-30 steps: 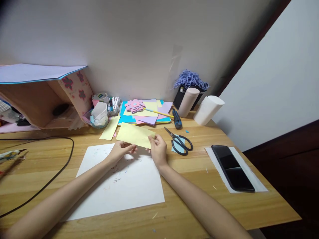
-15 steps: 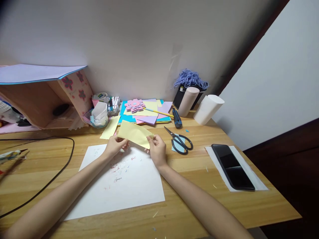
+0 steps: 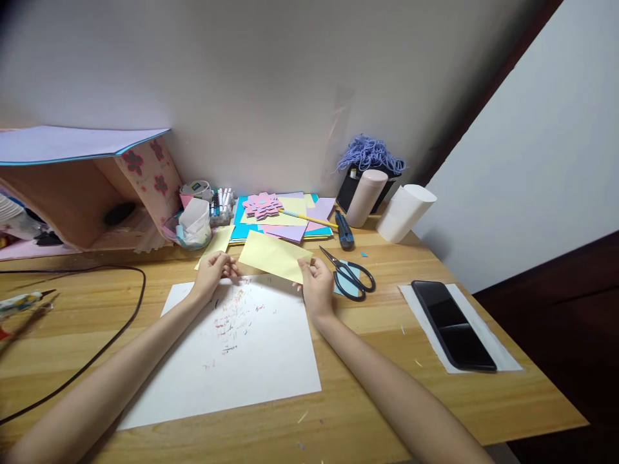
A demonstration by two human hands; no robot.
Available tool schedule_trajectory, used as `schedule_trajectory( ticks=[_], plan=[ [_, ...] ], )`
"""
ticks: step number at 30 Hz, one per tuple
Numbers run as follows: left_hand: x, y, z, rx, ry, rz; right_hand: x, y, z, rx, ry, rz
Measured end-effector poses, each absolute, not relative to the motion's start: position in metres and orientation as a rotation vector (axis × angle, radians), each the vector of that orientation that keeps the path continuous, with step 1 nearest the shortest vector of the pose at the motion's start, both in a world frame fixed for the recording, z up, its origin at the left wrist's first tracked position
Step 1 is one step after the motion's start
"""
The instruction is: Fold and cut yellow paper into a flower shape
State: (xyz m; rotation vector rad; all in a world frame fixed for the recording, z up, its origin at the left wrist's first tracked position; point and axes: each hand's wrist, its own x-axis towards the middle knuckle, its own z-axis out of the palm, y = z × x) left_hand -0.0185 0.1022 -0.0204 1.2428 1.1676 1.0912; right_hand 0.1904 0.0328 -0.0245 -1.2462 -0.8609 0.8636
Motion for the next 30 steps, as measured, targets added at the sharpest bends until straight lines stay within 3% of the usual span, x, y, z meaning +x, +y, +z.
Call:
schedule_trajectory(
  ticks=[9,16,25,30],
  plan=[
    [-0.003,0.079,-0.008,1.343,1.014,0.713,0.2,0.04,-0.027,-1.172,-0.927,1.062],
    [0.008,0.071,-0.013,1.193,1.051,0.868,0.2,0.042,-0.018,-0.954,-0.895,1.364],
    [0.026,0.045,-0.017,1.213,1.007,0.909,0.176,0.016,-0.029,-1.588,-1.406,1.297],
    [0.024,0.046,-0.022,1.312,0.965,0.93,0.177,0.019,-0.027,-1.514,-1.498,1.385]
  ],
)
